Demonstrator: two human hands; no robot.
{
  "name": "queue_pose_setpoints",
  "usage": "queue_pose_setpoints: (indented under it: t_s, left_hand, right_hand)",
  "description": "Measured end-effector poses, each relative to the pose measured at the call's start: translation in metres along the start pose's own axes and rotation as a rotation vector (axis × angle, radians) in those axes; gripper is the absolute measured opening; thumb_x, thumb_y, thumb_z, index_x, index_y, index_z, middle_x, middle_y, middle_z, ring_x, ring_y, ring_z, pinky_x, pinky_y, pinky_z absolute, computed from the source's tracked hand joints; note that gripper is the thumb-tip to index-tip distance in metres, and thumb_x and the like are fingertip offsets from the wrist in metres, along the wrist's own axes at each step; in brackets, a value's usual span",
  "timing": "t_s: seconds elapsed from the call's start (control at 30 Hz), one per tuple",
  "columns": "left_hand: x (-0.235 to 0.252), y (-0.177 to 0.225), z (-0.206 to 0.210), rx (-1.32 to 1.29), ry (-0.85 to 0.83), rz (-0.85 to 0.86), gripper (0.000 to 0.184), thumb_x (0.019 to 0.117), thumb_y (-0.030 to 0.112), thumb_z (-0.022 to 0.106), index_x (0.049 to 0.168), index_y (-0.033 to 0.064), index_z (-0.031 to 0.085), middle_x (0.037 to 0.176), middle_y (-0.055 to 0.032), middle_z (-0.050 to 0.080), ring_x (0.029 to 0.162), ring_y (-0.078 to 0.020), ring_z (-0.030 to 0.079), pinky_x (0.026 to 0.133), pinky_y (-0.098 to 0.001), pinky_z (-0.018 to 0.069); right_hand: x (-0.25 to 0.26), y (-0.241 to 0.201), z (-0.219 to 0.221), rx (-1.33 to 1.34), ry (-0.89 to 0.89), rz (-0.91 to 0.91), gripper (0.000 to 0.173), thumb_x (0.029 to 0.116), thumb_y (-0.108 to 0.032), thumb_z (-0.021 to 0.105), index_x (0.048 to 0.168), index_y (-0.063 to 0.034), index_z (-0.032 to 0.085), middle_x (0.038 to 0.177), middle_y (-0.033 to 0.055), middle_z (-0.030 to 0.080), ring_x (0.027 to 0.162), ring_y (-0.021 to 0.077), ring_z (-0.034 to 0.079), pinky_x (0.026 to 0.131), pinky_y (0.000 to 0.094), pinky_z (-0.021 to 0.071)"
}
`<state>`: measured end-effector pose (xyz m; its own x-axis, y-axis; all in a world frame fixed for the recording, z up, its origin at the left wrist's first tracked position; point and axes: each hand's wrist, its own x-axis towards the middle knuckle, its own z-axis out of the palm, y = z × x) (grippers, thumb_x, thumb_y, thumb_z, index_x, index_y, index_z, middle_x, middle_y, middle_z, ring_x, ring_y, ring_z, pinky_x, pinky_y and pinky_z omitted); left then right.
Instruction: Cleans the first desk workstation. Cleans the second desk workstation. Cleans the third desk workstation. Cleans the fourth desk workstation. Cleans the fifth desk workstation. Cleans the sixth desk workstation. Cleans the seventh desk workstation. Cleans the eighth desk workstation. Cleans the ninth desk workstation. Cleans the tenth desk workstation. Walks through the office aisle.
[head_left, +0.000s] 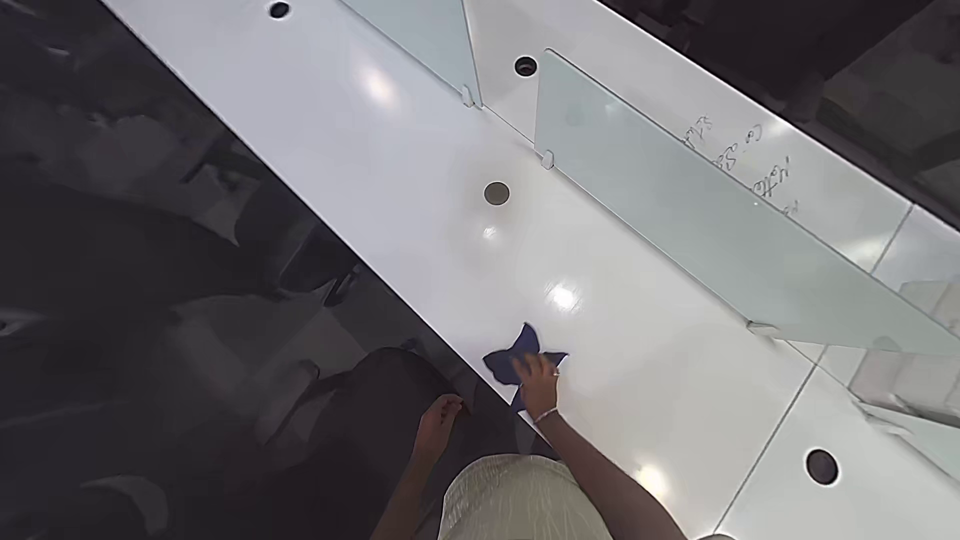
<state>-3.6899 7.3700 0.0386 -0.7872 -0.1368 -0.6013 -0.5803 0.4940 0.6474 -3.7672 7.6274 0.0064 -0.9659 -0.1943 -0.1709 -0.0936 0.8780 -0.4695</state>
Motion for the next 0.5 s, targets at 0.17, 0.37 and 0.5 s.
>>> queue_pose_setpoints:
  t_s: [0.17, 0.37, 0.5]
  left_hand:
    - [-0.113, -0.029, 0.065, -0.08, 0.005, -0.104, 0.024, 0.1042, 0.015, 0.055, 0.123, 0.0046, 0.067, 0.11, -0.0106, 0.073, 0.096, -0.0192, 0.072, 0.09, -0.0409, 0.0585]
    - [-0.205, -0.071, 0.115, -0.22, 0.148, -0.148, 0.027, 0.1022, 0.015, 0.055, 0.122, 0.0002, 0.066, 0.111, -0.0144, 0.073, 0.1, -0.0236, 0.071, 0.094, -0.0443, 0.0572]
    - [-0.246, -0.088, 0.145, -0.314, 0.197, -0.215, 0.027, 0.1018, 0.011, 0.055, 0.123, 0.0, 0.066, 0.111, -0.0143, 0.072, 0.1, -0.0228, 0.071, 0.094, -0.0433, 0.0566]
  right_hand:
    - [-0.071, -0.001, -0.002, -0.012, -0.337, -0.231, 0.059, 0.0914, -0.006, 0.063, 0.14, -0.0397, 0.061, 0.15, 0.0015, 0.056, 0.14, 0.0384, 0.047, 0.104, 0.0641, 0.0435]
    - [-0.108, -0.019, -0.003, 0.312, -0.909, -0.271, 0.059, 0.0903, 0.002, 0.06, 0.147, -0.0134, 0.056, 0.151, 0.0131, 0.053, 0.142, 0.0329, 0.046, 0.118, 0.0535, 0.0364]
    - [-0.133, -0.06, -0.021, 0.608, -1.166, -0.106, 0.057, 0.0971, 0.001, 0.059, 0.152, 0.0024, 0.041, 0.15, 0.0255, 0.05, 0.139, 0.0314, 0.051, 0.118, 0.0452, 0.0391]
